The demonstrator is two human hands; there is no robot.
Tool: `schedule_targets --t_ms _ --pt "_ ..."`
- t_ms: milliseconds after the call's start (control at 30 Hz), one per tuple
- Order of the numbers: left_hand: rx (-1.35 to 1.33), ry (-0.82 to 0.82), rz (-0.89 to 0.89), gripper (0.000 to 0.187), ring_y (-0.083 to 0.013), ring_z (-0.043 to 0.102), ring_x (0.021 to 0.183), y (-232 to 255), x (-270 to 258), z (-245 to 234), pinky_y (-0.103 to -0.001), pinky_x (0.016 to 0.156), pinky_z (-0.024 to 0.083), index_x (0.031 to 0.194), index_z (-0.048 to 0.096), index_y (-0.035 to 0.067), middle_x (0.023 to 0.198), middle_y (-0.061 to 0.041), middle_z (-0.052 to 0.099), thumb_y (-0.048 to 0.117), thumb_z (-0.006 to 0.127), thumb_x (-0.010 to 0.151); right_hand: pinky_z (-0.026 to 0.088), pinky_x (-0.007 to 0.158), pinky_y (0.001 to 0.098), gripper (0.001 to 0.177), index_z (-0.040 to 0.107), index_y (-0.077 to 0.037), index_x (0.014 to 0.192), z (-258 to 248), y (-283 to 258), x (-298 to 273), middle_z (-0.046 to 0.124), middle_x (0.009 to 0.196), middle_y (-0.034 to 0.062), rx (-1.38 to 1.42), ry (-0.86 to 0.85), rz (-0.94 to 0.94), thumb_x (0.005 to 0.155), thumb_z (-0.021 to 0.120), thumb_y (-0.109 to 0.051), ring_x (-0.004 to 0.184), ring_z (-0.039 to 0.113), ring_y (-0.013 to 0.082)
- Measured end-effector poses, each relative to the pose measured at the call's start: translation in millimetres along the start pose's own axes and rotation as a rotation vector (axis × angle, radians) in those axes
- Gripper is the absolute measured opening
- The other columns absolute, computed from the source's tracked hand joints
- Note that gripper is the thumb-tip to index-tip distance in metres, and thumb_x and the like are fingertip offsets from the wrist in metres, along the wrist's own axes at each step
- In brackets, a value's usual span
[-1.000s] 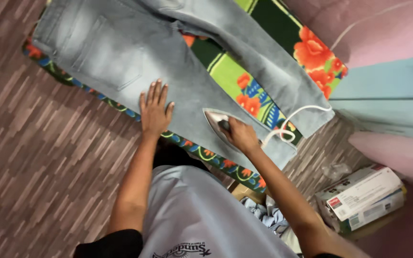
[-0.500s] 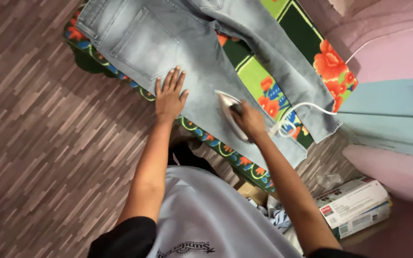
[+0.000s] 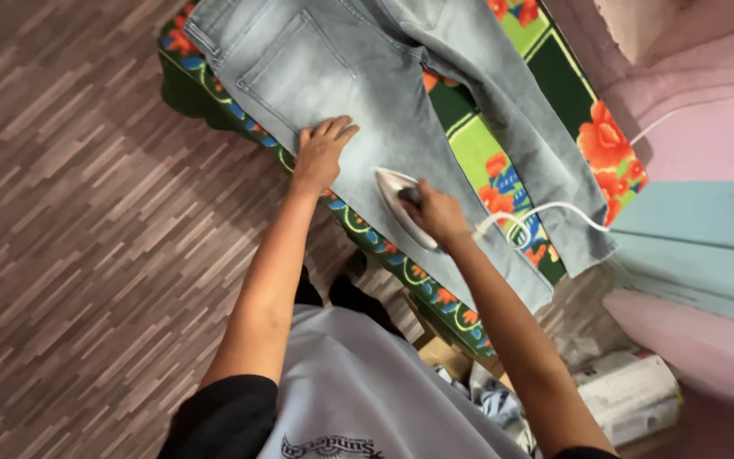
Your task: The person irons a pair of light-wash jeans laid out on a floral-patterned ironing board. They smooth the fabric with one hand while moving the iron with the other, then flip the jeans to iron the back side.
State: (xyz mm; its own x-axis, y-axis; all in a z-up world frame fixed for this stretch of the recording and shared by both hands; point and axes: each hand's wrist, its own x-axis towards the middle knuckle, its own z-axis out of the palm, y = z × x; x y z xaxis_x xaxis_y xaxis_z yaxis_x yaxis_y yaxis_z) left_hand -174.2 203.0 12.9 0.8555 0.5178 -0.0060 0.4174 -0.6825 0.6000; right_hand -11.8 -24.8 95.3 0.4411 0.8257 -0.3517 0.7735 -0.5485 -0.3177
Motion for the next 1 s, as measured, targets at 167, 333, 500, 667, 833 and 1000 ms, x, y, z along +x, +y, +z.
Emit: schedule_targets --t_ms 167,333,500,667,833,1000 --pt "-0.337 0.089 -0.071 0.071 -0.0252 0.053 0.137 -23.5 17.2 3.7 -0.045 0.115 0.040 0.141 0.063 0.017 0.147 -0.008 0.061 -0.015 0.048 0.080 0.054 0.078 0.0544 0.054 0.055 -0.005 0.123 8.2 -46.4 58.6 0.074 0.102 0.0224 -0.010 -0.051 -0.056 0.097 0.063 -0.052 0.093 0.070 0.0447" --pt "-0.275 0.199 -0.058 0.061 -0.0299 0.056 0.135 -19.3 16.9 14.9 -0.047 0.111 0.044 0.140 0.061 0.015 0.146 -0.011 0.062 -0.010 0.051 0.086 0.055 0.072 0.0547 0.059 0.051 -0.007 0.135 10.9 -5.8 -3.7 0.073 0.096 0.0244 -0.041 -0.066 -0.107 0.097 0.060 -0.051 0.084 0.070 0.0457" --pt "-0.104 0.304 -0.231 0.049 -0.0270 0.045 0.140 23.1 2.0 36.9 -0.051 0.115 0.031 0.142 0.055 0.014 0.152 -0.006 0.053 0.012 0.065 0.094 0.055 0.070 0.0548 0.045 0.055 -0.008 0.112 -11.6 84.9 -106.2 0.074 0.092 0.0227 -0.005 -0.021 -0.005 0.092 0.067 -0.046 0.085 0.071 0.0446" --pt "0.106 0.301 -0.275 0.060 -0.0207 0.028 0.152 52.4 -11.3 54.7 -0.050 0.123 0.016 0.159 0.037 0.013 0.167 -0.002 0.032 0.033 0.053 0.104 0.055 0.071 0.0548 0.045 0.055 -0.006 0.107 -20.9 112.5 -136.5 0.072 0.086 0.0251 0.033 0.070 0.175 0.092 0.069 -0.047 0.083 0.071 0.0458" --pt "0.226 0.248 -0.329 0.060 -0.0177 0.021 0.156 65.0 -11.6 54.1 -0.050 0.126 0.010 0.164 0.028 0.017 0.171 0.002 0.024 0.040 0.040 0.110 0.054 0.071 0.0552 0.042 0.056 -0.006 0.107 -19.9 86.2 -81.7 0.071 0.086 0.0269 0.069 0.150 0.150 0.090 0.070 -0.042 0.083 0.069 0.0481" --pt "0.152 0.309 -0.309 0.054 -0.0185 0.025 0.158 66.2 -21.8 53.7 -0.048 0.129 0.012 0.163 0.035 0.013 0.170 -0.001 0.032 0.032 0.039 0.112 0.053 0.076 0.0590 0.046 0.055 -0.002 0.110 -19.9 43.4 32.2 0.070 0.090 0.0292 0.059 0.178 0.111 0.098 0.068 -0.044 0.085 0.068 0.0513"
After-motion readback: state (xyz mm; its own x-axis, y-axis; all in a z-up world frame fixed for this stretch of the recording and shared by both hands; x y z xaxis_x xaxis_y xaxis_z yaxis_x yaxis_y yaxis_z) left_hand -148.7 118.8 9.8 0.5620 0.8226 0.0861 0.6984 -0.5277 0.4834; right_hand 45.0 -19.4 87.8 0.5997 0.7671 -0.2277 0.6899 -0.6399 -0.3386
